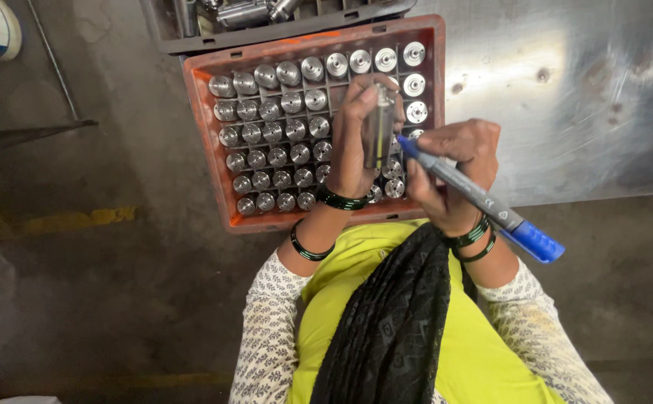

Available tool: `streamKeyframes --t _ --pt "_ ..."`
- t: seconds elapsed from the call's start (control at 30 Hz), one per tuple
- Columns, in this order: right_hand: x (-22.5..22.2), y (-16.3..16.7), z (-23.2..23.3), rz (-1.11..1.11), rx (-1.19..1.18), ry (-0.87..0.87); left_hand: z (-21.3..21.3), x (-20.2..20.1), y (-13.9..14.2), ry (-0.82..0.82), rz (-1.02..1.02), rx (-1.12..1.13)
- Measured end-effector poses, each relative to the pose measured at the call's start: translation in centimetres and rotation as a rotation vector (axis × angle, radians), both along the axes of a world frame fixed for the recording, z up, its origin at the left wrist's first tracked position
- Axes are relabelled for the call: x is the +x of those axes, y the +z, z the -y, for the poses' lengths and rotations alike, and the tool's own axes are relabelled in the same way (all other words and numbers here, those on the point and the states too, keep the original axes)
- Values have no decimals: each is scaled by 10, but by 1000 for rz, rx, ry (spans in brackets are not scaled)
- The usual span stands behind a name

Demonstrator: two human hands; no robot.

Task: The person holds a blue marker and marks the surface of cylindrical metal parts one at a time, taking each part from a red tray and placing it back into the tray after marking. The person occasionally repositions trays on the work table while continuing to mark parts.

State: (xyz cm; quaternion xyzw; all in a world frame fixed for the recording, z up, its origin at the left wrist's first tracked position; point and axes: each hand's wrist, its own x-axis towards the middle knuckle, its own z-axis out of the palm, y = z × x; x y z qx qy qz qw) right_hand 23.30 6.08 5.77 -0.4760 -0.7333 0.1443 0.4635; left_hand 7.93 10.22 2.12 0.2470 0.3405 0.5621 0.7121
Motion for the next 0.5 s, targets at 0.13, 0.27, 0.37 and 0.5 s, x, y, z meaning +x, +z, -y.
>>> streamKeyframes --t 0.13,0.27,0.37,0.5 --pt "-9 -8 -3 29 33 31 5 -3 5 30 -93 68" --pt "-11 -14 -2 -21 68 68 5 -3 7 113 -134 10" --pt "-3 -11 -1 7 37 48 6 -1 9 114 -64 -63" --pt "-3 -7 1 -6 32 47 7 0 7 88 27 42"
